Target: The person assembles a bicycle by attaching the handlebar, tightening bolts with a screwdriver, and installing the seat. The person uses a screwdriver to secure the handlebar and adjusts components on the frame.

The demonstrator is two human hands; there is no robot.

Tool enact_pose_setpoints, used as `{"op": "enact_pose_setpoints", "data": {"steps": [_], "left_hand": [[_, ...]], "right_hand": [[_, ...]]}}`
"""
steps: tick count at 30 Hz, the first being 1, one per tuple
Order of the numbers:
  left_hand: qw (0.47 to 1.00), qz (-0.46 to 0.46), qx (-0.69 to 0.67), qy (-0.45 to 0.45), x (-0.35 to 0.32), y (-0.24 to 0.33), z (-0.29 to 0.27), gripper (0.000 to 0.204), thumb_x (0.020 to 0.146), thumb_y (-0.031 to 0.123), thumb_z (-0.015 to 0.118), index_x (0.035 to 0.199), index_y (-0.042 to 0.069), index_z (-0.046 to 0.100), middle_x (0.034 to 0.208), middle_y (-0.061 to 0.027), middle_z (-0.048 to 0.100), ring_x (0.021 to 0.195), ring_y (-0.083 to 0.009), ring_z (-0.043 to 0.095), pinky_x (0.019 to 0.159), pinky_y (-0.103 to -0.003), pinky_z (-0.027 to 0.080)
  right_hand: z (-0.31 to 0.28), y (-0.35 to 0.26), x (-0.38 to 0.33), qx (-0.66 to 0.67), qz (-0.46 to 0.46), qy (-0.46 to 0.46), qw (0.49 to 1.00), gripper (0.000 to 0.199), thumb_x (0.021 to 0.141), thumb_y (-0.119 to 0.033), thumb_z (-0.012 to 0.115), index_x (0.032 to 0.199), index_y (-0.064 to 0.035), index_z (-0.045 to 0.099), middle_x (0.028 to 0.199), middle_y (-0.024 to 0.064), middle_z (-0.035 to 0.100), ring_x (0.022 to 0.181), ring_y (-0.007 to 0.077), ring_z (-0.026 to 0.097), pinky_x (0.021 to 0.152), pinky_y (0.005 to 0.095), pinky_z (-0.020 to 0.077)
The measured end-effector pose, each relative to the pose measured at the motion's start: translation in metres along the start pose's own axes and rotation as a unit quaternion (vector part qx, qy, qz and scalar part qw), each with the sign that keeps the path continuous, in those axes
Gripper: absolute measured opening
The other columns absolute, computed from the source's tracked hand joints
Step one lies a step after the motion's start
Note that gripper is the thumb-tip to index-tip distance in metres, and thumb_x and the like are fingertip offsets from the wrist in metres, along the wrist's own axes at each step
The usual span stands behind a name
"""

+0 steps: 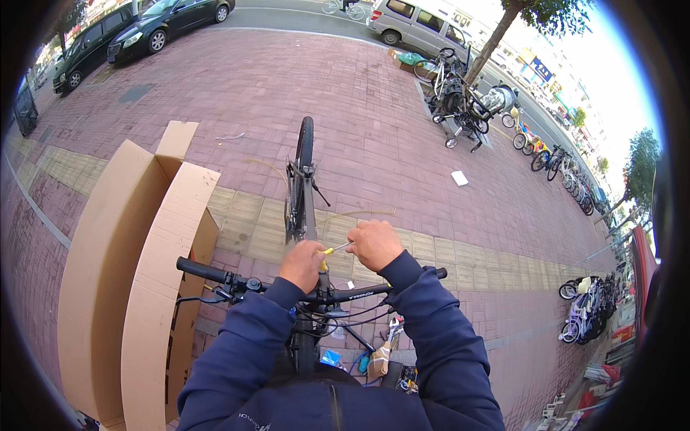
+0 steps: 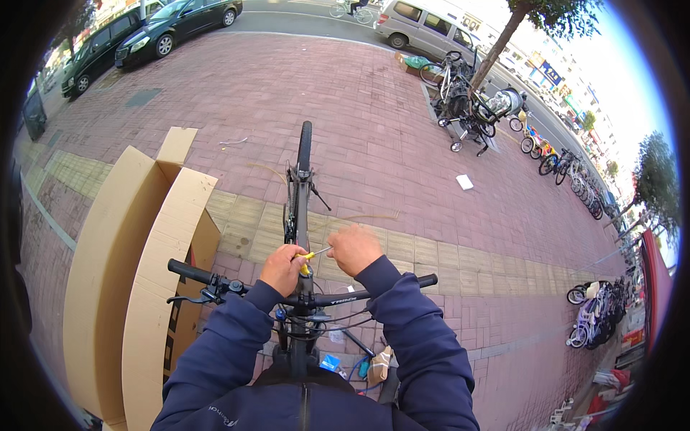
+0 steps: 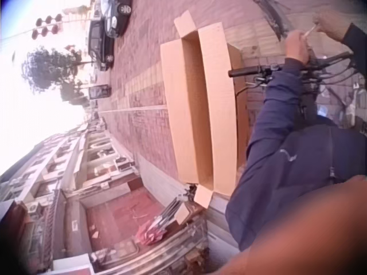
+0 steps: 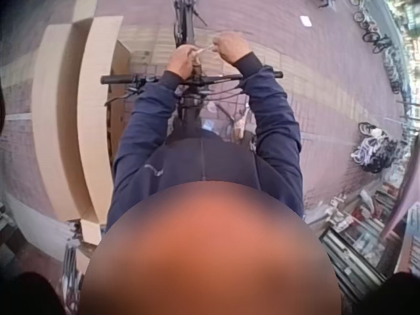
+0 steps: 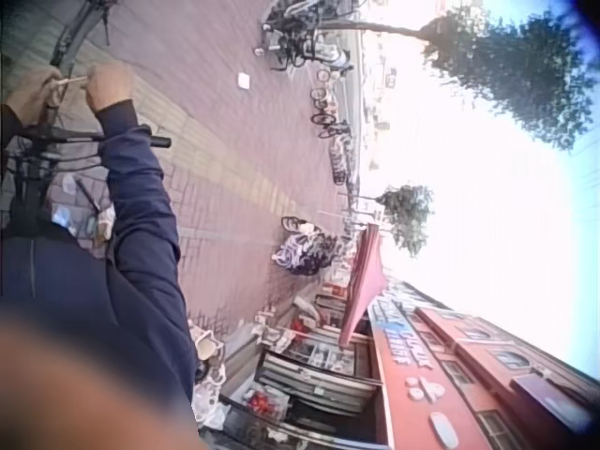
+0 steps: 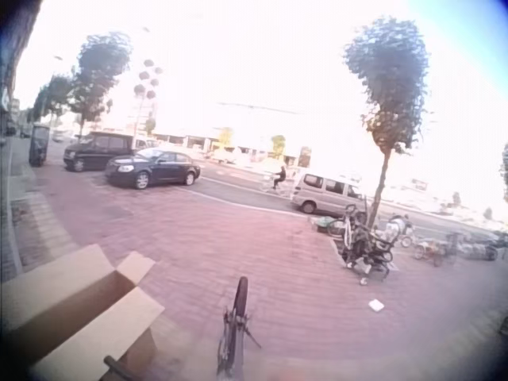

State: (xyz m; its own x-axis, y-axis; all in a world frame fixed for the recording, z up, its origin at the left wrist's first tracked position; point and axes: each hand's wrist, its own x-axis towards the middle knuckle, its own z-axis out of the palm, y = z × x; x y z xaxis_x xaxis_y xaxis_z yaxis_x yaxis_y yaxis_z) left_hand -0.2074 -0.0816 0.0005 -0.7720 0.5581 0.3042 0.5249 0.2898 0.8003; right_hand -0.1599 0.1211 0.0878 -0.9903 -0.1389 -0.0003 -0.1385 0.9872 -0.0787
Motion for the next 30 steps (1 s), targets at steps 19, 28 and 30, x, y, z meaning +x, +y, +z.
{"op": "enact_pose_setpoints", "data": {"steps": [19, 28, 30], "left_hand": [[0.907, -0.393, -0.139, -0.067, 0.014, -0.02, -0.003, 0.021, 0.084, 0.012, 0.066, 0.096, -0.004, 0.062, 0.083, -0.017, 0.07, 0.066, -0.0262, 0.07, 0.059, -0.037, 0.056], [0.894, -0.402, -0.174, -0.098, 0.013, -0.028, 0.003, 0.019, 0.076, 0.0, 0.07, 0.091, 0.001, 0.059, 0.076, -0.0085, 0.066, 0.062, -0.0183, 0.07, 0.05, -0.03, 0.054], [0.891, -0.404, -0.178, -0.102, 0.014, -0.027, 0.003, 0.019, 0.075, -0.001, 0.07, 0.09, 0.001, 0.058, 0.075, -0.0085, 0.066, 0.062, -0.0185, 0.07, 0.051, -0.03, 0.055]], "right_hand": [[0.087, -0.02, 0.088, 0.662, 0.145, 0.012, 0.735, 0.059, 0.094, -0.006, 0.065, 0.145, 0.0044, 0.038, 0.082, 0.0085, 0.069, 0.067, 0.0125, 0.065, 0.056, 0.025, 0.0524], [0.12, -0.01, 0.089, 0.705, 0.166, -0.008, 0.689, 0.049, 0.096, -0.01, 0.064, 0.139, 0.0013, 0.044, 0.083, 0.0081, 0.07, 0.064, 0.0119, 0.065, 0.056, 0.024, 0.0517], [0.122, -0.01, 0.089, 0.702, 0.177, -0.014, 0.69, 0.051, 0.094, -0.01, 0.066, 0.139, -0.0008, 0.045, 0.084, 0.0074, 0.069, 0.064, 0.012, 0.064, 0.054, 0.0254, 0.05]]}}
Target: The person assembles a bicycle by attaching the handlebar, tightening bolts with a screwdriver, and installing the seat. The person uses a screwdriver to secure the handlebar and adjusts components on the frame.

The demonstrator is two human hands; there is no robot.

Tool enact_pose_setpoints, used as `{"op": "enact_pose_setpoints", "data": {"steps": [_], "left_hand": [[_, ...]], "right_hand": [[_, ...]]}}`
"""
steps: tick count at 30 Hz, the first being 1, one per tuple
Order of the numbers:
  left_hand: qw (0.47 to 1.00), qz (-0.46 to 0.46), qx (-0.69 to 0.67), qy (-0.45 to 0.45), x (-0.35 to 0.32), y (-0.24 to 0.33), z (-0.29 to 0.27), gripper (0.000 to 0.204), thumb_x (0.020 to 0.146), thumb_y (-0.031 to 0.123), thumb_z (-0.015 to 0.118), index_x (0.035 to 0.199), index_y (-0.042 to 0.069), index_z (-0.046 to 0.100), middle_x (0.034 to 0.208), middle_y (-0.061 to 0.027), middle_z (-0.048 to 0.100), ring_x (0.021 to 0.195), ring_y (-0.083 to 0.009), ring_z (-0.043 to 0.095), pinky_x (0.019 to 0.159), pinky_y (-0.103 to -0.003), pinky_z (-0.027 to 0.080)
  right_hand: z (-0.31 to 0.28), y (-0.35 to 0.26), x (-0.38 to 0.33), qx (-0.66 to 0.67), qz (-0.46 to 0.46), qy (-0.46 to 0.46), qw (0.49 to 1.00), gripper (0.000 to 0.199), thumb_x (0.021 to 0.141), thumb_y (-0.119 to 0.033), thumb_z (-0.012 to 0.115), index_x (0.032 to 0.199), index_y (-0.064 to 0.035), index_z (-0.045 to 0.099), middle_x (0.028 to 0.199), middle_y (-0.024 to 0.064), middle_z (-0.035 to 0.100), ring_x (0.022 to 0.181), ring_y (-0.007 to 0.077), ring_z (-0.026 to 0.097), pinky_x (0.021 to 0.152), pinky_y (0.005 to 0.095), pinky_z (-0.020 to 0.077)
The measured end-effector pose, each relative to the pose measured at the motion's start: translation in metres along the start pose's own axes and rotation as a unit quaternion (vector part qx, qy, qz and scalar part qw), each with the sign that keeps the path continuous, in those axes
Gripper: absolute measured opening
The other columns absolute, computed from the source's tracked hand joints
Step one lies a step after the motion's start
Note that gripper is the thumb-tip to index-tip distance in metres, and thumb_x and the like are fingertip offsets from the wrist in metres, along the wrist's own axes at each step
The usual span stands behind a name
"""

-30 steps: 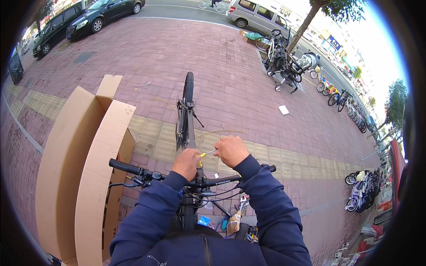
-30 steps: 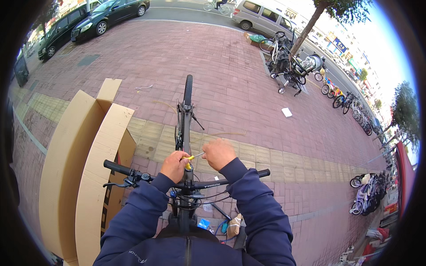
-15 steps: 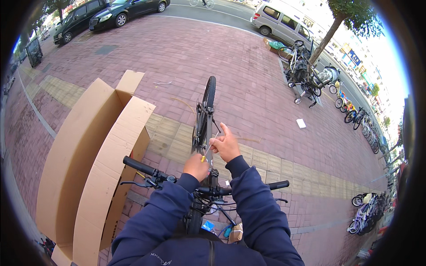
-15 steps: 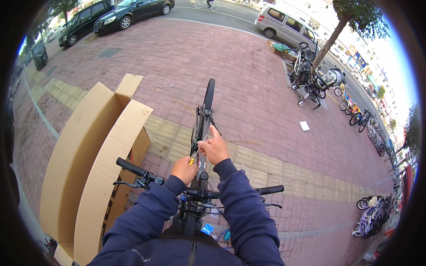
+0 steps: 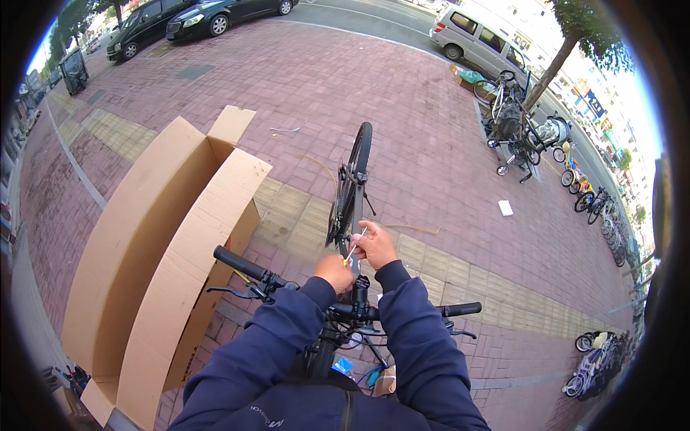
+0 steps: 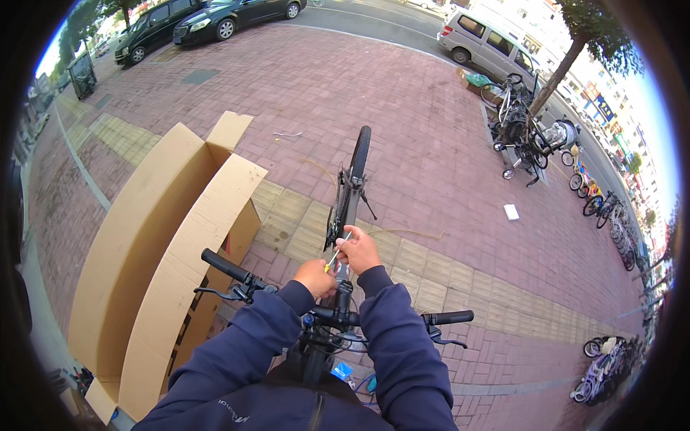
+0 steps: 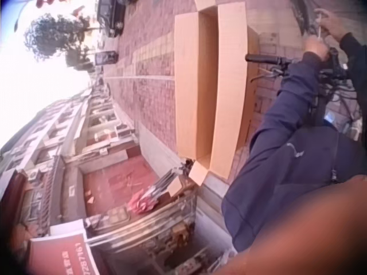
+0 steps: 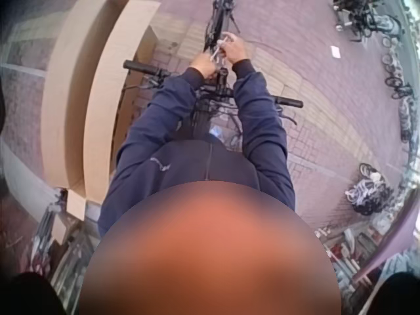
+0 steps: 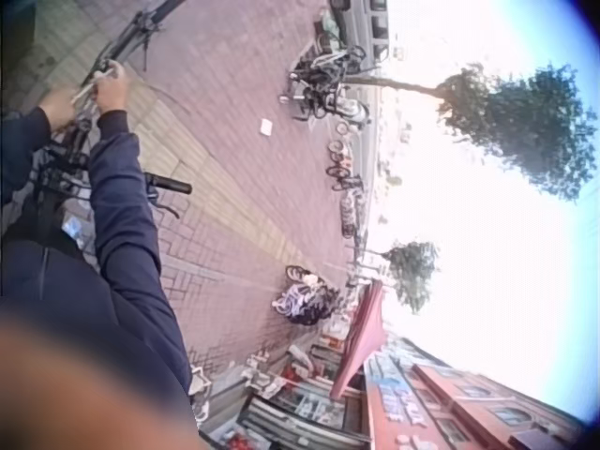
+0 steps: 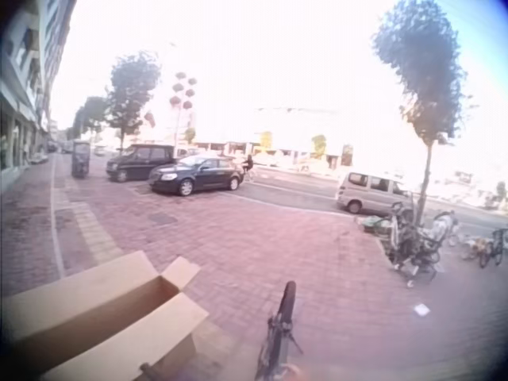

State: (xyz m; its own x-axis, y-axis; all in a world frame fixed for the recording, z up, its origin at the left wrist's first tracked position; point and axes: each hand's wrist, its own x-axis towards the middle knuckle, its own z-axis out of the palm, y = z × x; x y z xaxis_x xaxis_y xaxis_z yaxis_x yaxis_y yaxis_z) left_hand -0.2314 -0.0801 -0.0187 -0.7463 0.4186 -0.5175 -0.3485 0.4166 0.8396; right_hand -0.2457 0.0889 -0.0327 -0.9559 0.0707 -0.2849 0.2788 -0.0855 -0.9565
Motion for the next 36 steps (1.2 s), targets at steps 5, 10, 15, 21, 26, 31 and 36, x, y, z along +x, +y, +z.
{"op": "enact_pose_setpoints", "data": {"steps": [5, 10, 15, 21, 26, 31, 36], "left_hand": [[0.998, -0.014, -0.068, 0.011, -0.007, 0.008, -0.002, 0.018, 0.077, -0.001, 0.069, 0.09, 0.0, 0.057, 0.076, -0.0093, 0.065, 0.063, -0.0195, 0.07, 0.052, -0.03, 0.055], [0.996, -0.032, -0.079, 0.038, -0.013, 0.012, -0.004, 0.02, 0.081, 0.0, 0.064, 0.099, -0.002, 0.054, 0.085, -0.0133, 0.066, 0.07, -0.0216, 0.073, 0.055, -0.03, 0.059], [0.994, -0.046, -0.092, 0.031, -0.014, 0.017, -0.007, 0.017, 0.085, 0.001, 0.058, 0.1, -0.006, 0.053, 0.087, -0.0182, 0.066, 0.07, -0.0258, 0.073, 0.053, -0.032, 0.059], [0.994, -0.036, -0.102, 0.033, -0.015, 0.018, -0.008, 0.018, 0.086, 0.001, 0.058, 0.101, -0.006, 0.052, 0.088, -0.0183, 0.065, 0.07, -0.0273, 0.073, 0.053, -0.034, 0.059], [0.989, -0.014, -0.144, 0.043, 0.003, -0.005, 0.003, 0.016, 0.089, -0.001, 0.059, 0.103, -0.003, 0.05, 0.094, -0.0182, 0.064, 0.074, -0.0272, 0.073, 0.057, -0.035, 0.059], [0.997, 0.021, -0.06, 0.05, 0.032, -0.031, 0.016, 0.017, 0.089, -0.004, 0.06, 0.101, 0.0, 0.049, 0.091, -0.0152, 0.062, 0.072, -0.0258, 0.071, 0.058, -0.035, 0.059], [0.994, 0.025, -0.051, 0.097, 0.039, -0.035, 0.028, 0.014, 0.087, -0.003, 0.061, 0.099, -0.003, 0.055, 0.085, -0.0151, 0.065, 0.071, -0.0262, 0.072, 0.06, -0.036, 0.058]], "right_hand": [[0.004, -0.005, -0.002, -0.008, 0.008, 0.013, 1.0, 0.051, 0.097, -0.01, 0.062, 0.142, 0.0002, 0.041, 0.086, 0.0088, 0.07, 0.065, 0.012, 0.065, 0.055, 0.0246, 0.0515], [0.005, -0.008, -0.006, 0.015, -0.035, -0.011, 0.999, 0.057, 0.097, -0.009, 0.06, 0.148, 0.0016, 0.035, 0.087, 0.0097, 0.07, 0.067, 0.0121, 0.065, 0.056, 0.0248, 0.0515], [0.008, -0.007, -0.004, 0.001, -0.031, -0.009, 0.999, 0.056, 0.097, -0.008, 0.061, 0.146, 0.0025, 0.037, 0.087, 0.0098, 0.069, 0.066, 0.0123, 0.065, 0.056, 0.0252, 0.0523], [0.009, -0.006, -0.001, 0.003, -0.013, 0.004, 1.0, 0.058, 0.094, -0.008, 0.063, 0.145, 0.0017, 0.038, 0.086, 0.009, 0.069, 0.065, 0.0129, 0.066, 0.054, 0.0264, 0.052], [0.009, -0.007, -0.004, 0.009, -0.011, -0.002, 1.0, 0.061, 0.095, -0.007, 0.062, 0.149, 0.0027, 0.034, 0.086, 0.0092, 0.069, 0.067, 0.0128, 0.065, 0.056, 0.025, 0.0516], [0.009, -0.008, -0.006, -0.031, 0.0, 0.015, 0.999, 0.057, 0.095, -0.008, 0.062, 0.146, 0.0038, 0.039, 0.088, 0.0087, 0.069, 0.069, 0.0123, 0.064, 0.058, 0.025, 0.051], [0.008, -0.005, -0.004, -0.082, 0.021, 0.035, 0.996, 0.049, 0.095, -0.012, 0.064, 0.138, 0.006, 0.049, 0.09, 0.0083, 0.07, 0.071, 0.0117, 0.065, 0.058, 0.0249, 0.0509]]}}
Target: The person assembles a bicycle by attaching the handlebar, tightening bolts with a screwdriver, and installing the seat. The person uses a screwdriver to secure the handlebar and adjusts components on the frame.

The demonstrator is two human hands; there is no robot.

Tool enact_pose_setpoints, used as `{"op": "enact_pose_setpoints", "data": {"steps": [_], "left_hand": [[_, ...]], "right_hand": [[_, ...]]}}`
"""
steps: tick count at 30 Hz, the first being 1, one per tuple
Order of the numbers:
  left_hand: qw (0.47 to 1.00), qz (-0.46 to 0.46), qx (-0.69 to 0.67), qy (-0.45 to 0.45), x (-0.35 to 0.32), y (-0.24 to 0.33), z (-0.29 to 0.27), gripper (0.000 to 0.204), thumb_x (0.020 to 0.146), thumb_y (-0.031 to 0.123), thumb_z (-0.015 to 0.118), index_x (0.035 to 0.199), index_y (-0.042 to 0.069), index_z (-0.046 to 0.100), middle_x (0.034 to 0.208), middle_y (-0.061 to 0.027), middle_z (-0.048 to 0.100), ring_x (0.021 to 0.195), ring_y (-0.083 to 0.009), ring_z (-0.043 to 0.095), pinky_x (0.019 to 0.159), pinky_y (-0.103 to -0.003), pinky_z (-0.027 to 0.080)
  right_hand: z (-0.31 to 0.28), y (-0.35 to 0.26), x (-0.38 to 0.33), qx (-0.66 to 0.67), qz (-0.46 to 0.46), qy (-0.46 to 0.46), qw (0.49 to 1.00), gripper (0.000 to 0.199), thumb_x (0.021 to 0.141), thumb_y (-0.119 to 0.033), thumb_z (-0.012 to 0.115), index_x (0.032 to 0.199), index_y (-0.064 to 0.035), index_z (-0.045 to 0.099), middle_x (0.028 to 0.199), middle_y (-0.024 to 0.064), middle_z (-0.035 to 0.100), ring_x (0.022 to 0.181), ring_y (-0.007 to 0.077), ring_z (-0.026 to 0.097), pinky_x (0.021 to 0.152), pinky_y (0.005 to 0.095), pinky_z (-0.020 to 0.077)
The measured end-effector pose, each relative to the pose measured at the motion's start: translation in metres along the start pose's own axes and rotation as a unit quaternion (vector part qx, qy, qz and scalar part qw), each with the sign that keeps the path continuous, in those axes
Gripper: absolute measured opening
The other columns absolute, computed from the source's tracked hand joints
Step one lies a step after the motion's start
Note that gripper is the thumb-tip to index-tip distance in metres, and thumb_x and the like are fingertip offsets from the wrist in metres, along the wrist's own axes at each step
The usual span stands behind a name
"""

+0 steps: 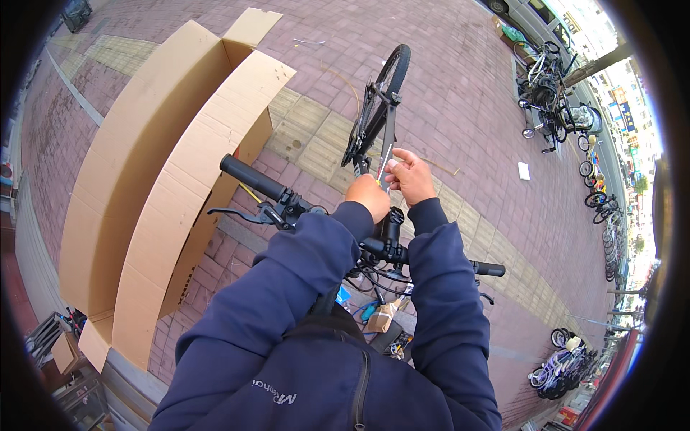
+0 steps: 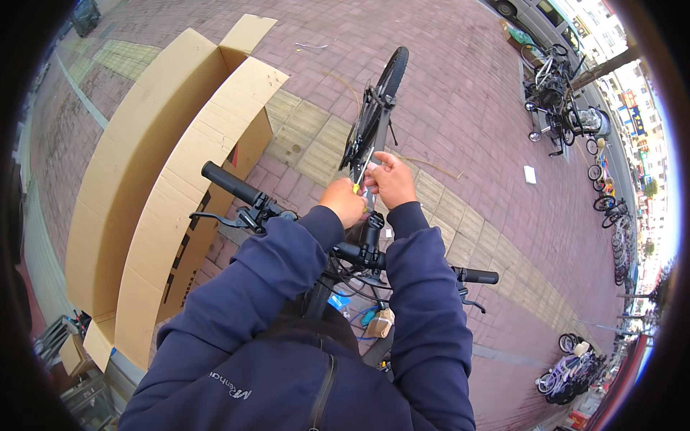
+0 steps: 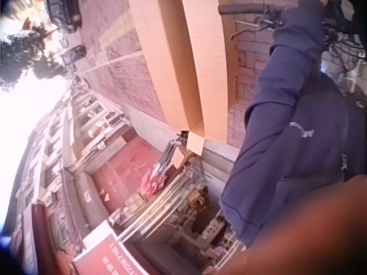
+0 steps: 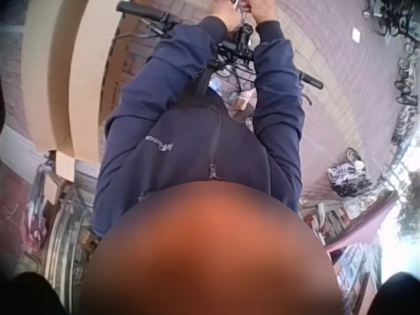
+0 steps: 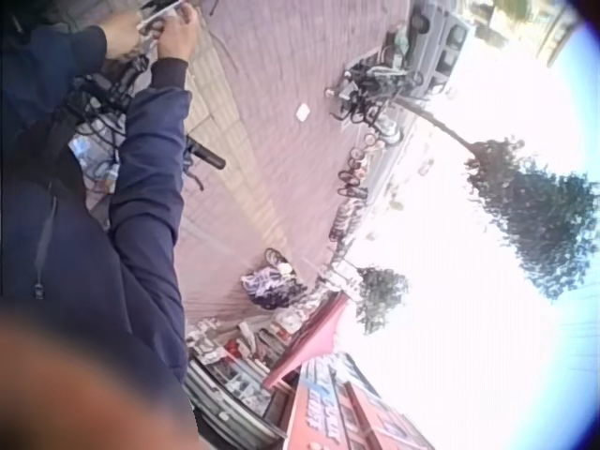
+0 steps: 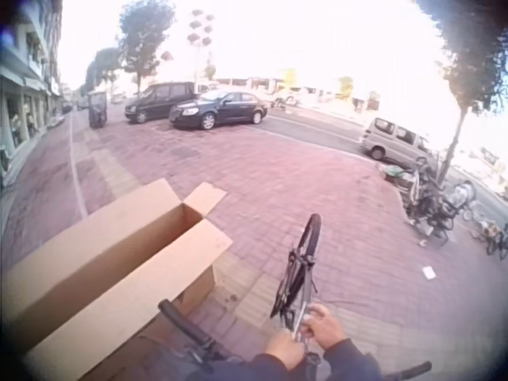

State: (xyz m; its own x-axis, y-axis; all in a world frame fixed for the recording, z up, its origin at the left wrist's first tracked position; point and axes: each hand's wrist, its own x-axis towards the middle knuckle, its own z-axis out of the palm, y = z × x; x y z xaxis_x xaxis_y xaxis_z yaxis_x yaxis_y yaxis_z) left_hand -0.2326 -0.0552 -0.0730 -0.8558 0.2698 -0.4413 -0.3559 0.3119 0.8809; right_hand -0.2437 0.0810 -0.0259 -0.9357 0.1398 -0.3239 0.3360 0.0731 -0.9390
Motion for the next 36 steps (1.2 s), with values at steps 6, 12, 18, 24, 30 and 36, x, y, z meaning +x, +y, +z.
{"op": "enact_pose_setpoints", "data": {"steps": [6, 12, 18, 24, 30, 36], "left_hand": [[0.999, -0.019, 0.049, 0.008, -0.003, 0.007, 0.0, 0.016, 0.087, 0.002, 0.061, 0.1, -0.007, 0.064, 0.087, -0.0186, 0.07, 0.072, -0.0259, 0.073, 0.062, -0.038, 0.058], [0.997, -0.034, 0.059, -0.025, 0.001, 0.009, -0.001, 0.02, 0.092, 0.011, 0.054, 0.097, -0.005, 0.064, 0.079, -0.013, 0.07, 0.065, -0.024, 0.07, 0.055, -0.038, 0.054], [0.993, 0.027, 0.106, -0.05, 0.012, -0.007, 0.0, 0.026, 0.095, 0.02, 0.05, 0.093, -0.002, 0.064, 0.075, -0.0105, 0.068, 0.059, -0.0221, 0.066, 0.046, -0.037, 0.048], [0.984, -0.062, 0.139, -0.087, -0.002, 0.014, -0.015, 0.022, 0.095, 0.02, 0.055, 0.095, -0.001, 0.064, 0.07, -0.0132, 0.066, 0.055, -0.0237, 0.064, 0.047, -0.038, 0.049], [0.98, -0.077, 0.142, -0.112, -0.022, 0.044, -0.03, 0.021, 0.095, 0.021, 0.062, 0.1, 0.0, 0.06, 0.076, -0.0124, 0.066, 0.06, -0.0217, 0.066, 0.05, -0.036, 0.05], [0.987, -0.1, 0.054, -0.114, -0.024, 0.042, -0.031, 0.02, 0.093, 0.016, 0.063, 0.105, 0.001, 0.057, 0.082, -0.0098, 0.065, 0.064, -0.0189, 0.065, 0.051, -0.034, 0.05]], "right_hand": [[-0.001, 0.002, -0.001, -0.013, 0.009, -0.026, 1.0, 0.045, 0.096, -0.014, 0.062, 0.134, 0.0064, 0.052, 0.089, 0.0085, 0.069, 0.069, 0.0126, 0.065, 0.058, 0.0252, 0.0513], [0.003, 0.017, 0.005, -0.051, 0.082, -0.1, 0.99, 0.033, 0.096, -0.013, 0.061, 0.123, 0.0045, 0.058, 0.085, 0.0069, 0.068, 0.066, 0.0132, 0.064, 0.055, 0.0264, 0.05], [0.008, 0.029, 0.013, 0.139, 0.151, -0.144, 0.968, 0.016, 0.099, -0.015, 0.056, 0.107, -0.0014, 0.06, 0.091, 0.0061, 0.068, 0.061, 0.0087, 0.056, 0.053, 0.0248, 0.046], [0.007, 0.006, 0.02, 0.173, 0.14, -0.143, 0.964, 0.014, 0.1, -0.011, 0.052, 0.11, -0.001, 0.057, 0.091, 0.008, 0.064, 0.059, 0.006, 0.049, 0.046, 0.0226, 0.038], [0.012, 0.003, 0.022, 0.229, 0.13, -0.119, 0.957, 0.016, 0.103, -0.014, 0.05, 0.11, -0.0007, 0.057, 0.086, 0.0071, 0.062, 0.054, 0.0053, 0.039, 0.044, 0.0215, 0.0325], [0.019, -0.004, 0.019, 0.193, 0.052, -0.081, 0.976, 0.012, 0.103, -0.014, 0.05, 0.104, -0.0043, 0.057, 0.077, 0.0035, 0.062, 0.046, 0.0046, 0.038, 0.039, 0.0211, 0.0295]]}}
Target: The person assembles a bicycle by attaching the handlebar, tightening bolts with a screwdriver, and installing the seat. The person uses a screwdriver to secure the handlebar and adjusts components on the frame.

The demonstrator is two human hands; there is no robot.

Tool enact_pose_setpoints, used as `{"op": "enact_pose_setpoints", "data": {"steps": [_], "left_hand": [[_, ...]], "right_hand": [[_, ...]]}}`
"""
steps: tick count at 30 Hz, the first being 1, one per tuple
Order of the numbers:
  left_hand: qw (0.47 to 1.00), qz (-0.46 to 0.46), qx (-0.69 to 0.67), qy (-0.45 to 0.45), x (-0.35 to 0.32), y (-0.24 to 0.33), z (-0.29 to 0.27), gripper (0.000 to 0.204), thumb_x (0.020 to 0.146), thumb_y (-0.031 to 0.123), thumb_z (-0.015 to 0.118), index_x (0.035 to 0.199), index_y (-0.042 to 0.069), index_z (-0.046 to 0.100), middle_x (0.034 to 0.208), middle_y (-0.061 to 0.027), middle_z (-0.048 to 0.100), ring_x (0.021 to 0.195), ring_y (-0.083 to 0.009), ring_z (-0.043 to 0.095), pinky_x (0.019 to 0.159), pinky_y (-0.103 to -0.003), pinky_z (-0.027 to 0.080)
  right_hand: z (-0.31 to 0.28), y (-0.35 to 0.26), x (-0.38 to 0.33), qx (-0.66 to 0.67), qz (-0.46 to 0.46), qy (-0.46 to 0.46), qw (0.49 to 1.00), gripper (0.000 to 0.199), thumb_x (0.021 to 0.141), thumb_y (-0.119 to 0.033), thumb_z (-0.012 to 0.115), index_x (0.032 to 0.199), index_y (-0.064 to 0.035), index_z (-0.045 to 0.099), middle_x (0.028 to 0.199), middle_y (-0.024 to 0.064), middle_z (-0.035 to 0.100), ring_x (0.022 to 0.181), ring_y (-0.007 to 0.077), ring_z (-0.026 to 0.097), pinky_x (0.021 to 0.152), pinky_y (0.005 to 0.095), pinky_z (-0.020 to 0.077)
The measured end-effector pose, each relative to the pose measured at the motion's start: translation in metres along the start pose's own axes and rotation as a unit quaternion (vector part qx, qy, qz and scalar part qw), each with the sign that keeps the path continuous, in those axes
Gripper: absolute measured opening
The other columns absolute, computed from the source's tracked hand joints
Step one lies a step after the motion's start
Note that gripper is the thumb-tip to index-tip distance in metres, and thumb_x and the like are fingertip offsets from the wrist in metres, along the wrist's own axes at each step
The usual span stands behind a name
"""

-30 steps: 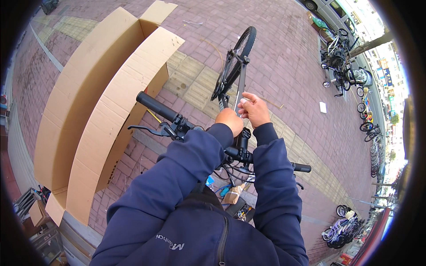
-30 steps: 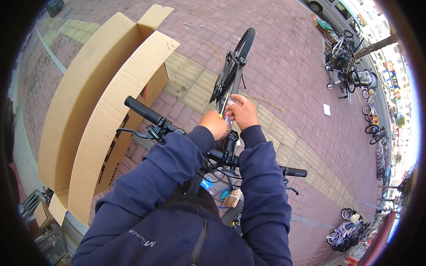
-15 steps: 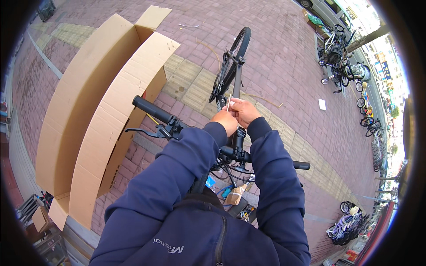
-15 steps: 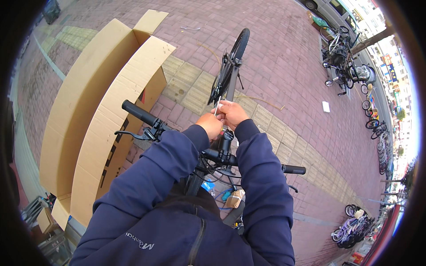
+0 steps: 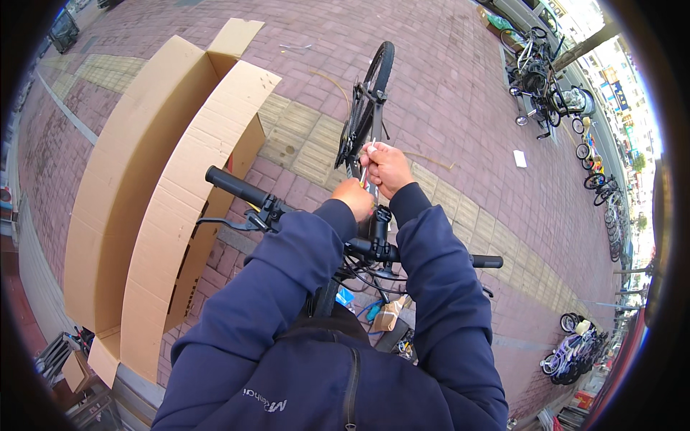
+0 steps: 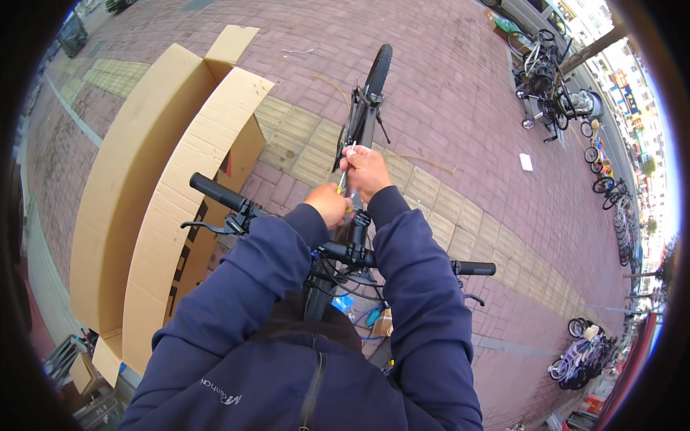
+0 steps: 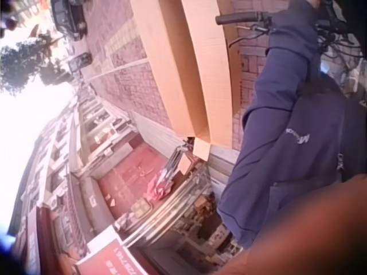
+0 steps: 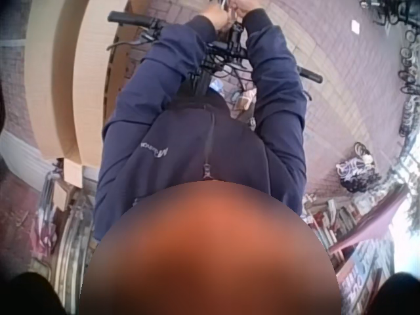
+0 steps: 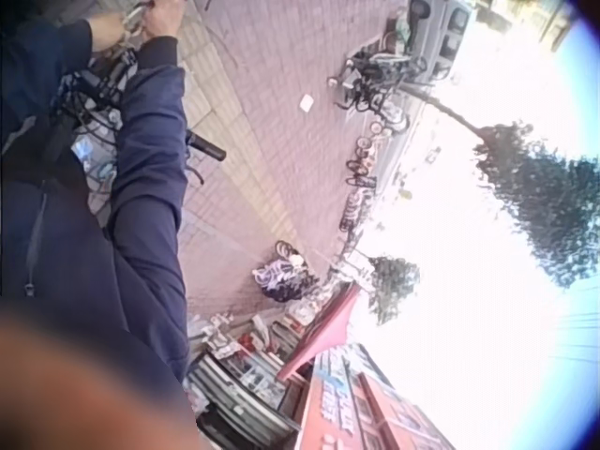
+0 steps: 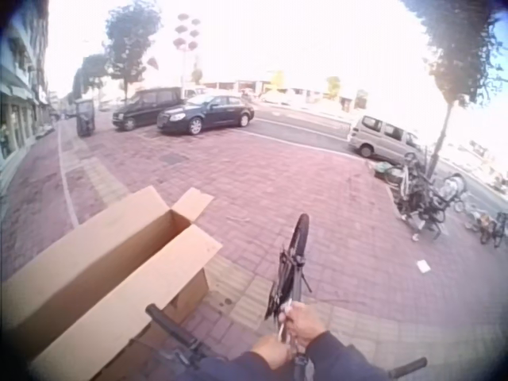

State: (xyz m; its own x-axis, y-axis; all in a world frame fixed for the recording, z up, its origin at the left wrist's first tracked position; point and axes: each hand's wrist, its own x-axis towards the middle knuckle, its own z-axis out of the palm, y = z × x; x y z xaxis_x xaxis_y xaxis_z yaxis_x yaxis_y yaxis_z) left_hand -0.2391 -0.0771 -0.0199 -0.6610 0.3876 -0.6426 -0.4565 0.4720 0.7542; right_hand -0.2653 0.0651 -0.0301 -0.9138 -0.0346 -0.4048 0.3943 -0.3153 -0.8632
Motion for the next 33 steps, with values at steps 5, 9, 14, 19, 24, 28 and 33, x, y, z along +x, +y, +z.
{"op": "enact_pose_setpoints", "data": {"steps": [5, 9, 14, 19, 24, 28, 33], "left_hand": [[0.998, 0.045, -0.005, 0.038, 0.006, -0.006, 0.002, 0.013, 0.091, 0.009, 0.063, 0.099, 0.001, 0.058, 0.076, -0.0074, 0.062, 0.061, -0.017, 0.062, 0.052, -0.032, 0.051], [0.999, 0.037, -0.02, 0.032, 0.002, -0.002, 0.001, 0.005, 0.09, 0.005, 0.062, 0.092, 0.003, 0.058, 0.074, -0.006, 0.062, 0.061, -0.0157, 0.062, 0.053, -0.032, 0.053], [0.994, -0.006, -0.097, 0.048, -0.007, 0.005, -0.001, 0.013, 0.085, 0.003, 0.07, 0.095, -0.002, 0.063, 0.072, -0.0123, 0.065, 0.059, -0.023, 0.066, 0.052, -0.037, 0.053], [0.996, 0.027, -0.067, 0.052, 0.003, -0.005, 0.001, 0.017, 0.096, 0.009, 0.051, 0.104, 0.004, 0.065, 0.068, -0.0047, 0.059, 0.052, -0.0136, 0.055, 0.046, -0.029, 0.048], [0.995, 0.023, -0.069, 0.061, 0.014, -0.007, 0.005, 0.01, 0.095, 0.007, 0.054, 0.097, 0.002, 0.062, 0.068, -0.0086, 0.058, 0.049, -0.0188, 0.055, 0.041, -0.035, 0.04], [0.993, 0.01, -0.107, 0.05, 0.019, -0.007, 0.003, 0.011, 0.095, 0.007, 0.055, 0.097, -0.001, 0.062, 0.074, -0.0108, 0.062, 0.056, -0.0207, 0.061, 0.046, -0.035, 0.048], [0.989, 0.067, -0.051, 0.121, 0.018, -0.005, -0.008, 0.009, 0.093, 0.008, 0.057, 0.096, 0.001, 0.061, 0.077, -0.0113, 0.063, 0.064, -0.0238, 0.061, 0.054, -0.037, 0.049]], "right_hand": [[0.007, -0.016, -0.013, -0.073, -0.062, 0.004, 0.995, 0.017, 0.103, -0.02, 0.054, 0.099, -0.0047, 0.06, 0.076, 0.0039, 0.064, 0.044, 0.0039, 0.038, 0.04, 0.021, 0.03], [0.017, -0.022, -0.028, -0.128, -0.145, 0.002, 0.981, 0.021, 0.104, -0.022, 0.053, 0.094, -0.0045, 0.06, 0.077, 0.0048, 0.066, 0.044, 0.0039, 0.04, 0.04, 0.021, 0.0328], [0.029, -0.027, -0.057, -0.234, -0.203, 0.016, 0.951, 0.022, 0.104, -0.02, 0.053, 0.09, -0.0051, 0.062, 0.079, 0.0018, 0.067, 0.06, 0.0043, 0.05, 0.053, 0.0217, 0.0405], [0.046, -0.019, -0.096, -0.297, -0.268, 0.052, 0.915, 0.016, 0.102, -0.017, 0.056, 0.096, -0.0029, 0.063, 0.083, -0.0008, 0.066, 0.074, 0.0065, 0.056, 0.067, 0.0226, 0.0471], [0.057, -0.024, -0.09, -0.231, -0.19, 0.074, 0.951, 0.016, 0.102, -0.014, 0.055, 0.094, -0.0033, 0.063, 0.08, 0.0017, 0.067, 0.065, 0.0071, 0.058, 0.059, 0.0237, 0.0482], [0.044, -0.036, -0.069, -0.177, -0.109, 0.032, 0.978, 0.017, 0.101, -0.013, 0.055, 0.094, -0.0018, 0.064, 0.08, 0.0037, 0.068, 0.061, 0.0088, 0.059, 0.058, 0.0248, 0.0501], [0.057, -0.04, -0.056, -0.164, -0.111, 0.066, 0.978, 0.017, 0.101, -0.014, 0.056, 0.094, -0.0008, 0.064, 0.084, 0.0043, 0.067, 0.064, 0.0086, 0.06, 0.057, 0.0247, 0.0504]]}}
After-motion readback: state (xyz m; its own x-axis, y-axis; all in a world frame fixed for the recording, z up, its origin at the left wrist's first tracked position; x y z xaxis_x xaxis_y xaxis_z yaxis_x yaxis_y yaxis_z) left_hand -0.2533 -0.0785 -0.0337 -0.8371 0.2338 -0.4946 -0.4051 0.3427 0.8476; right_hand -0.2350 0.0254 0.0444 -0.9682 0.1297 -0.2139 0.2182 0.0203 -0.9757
